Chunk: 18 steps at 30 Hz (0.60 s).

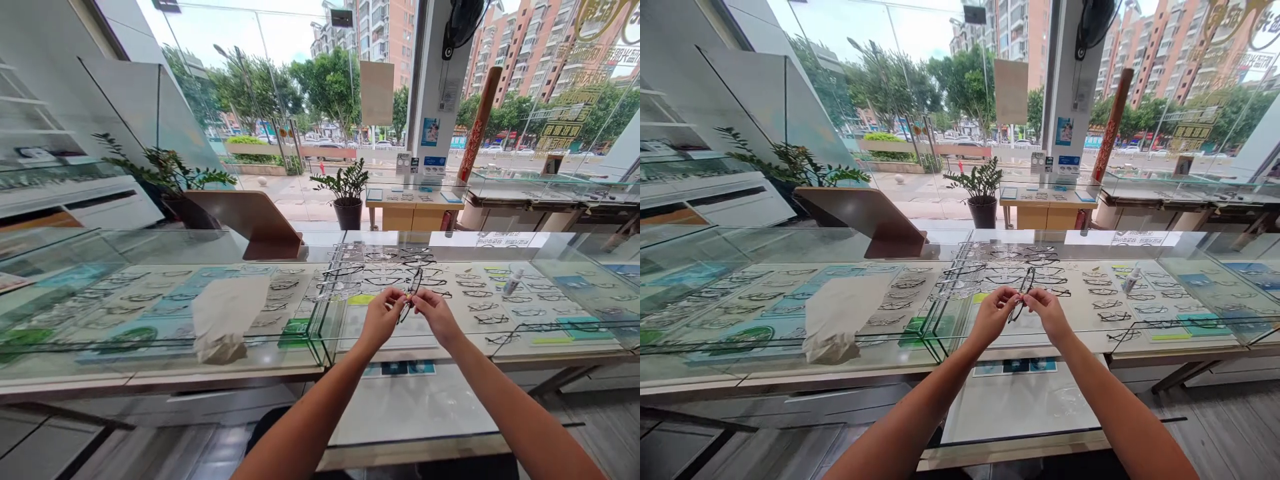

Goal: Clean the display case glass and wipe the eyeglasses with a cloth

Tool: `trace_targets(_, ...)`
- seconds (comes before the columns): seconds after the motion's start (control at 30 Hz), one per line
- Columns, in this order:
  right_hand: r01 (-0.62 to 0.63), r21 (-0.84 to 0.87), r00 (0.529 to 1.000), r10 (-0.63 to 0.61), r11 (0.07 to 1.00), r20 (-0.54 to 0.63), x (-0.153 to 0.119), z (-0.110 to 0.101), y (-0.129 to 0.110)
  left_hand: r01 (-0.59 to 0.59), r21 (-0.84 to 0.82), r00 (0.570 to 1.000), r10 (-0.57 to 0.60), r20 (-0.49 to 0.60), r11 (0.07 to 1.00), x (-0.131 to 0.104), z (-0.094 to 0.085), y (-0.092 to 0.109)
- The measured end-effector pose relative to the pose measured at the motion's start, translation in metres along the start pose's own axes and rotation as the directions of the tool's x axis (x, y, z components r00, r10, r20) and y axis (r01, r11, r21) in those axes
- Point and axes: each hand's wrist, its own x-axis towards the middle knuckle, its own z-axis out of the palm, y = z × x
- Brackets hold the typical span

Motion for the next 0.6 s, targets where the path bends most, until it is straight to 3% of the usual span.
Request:
trace_targets(0.27, -0.006, 0.002, 1.000, 0.006, 1.000, 0.028, -0.0005, -0.0029, -0.0078, -0.081, 0.069, 0.997, 0.081, 0.011, 0.994, 0.0008, 0.0035, -0.0040)
trace_targets(0.43, -0.037, 0.053, 0.999, 0.036, 0.998, 0.032, -0.0010, -0.0001, -0.0031, -0.168, 0.168, 0.986, 0.167, 0.019, 0.971, 0.0004, -0.0008, -0.0074)
trace_targets(0.6, -0.057, 0.062, 0.998, 0.055, 0.996, 0.025, -0.0014, 0.0007, 0.0010, -0.185, 0.205, 0.983, 0.182, 0.032, 0.961, 0.0009, -0.0024, -0.0080)
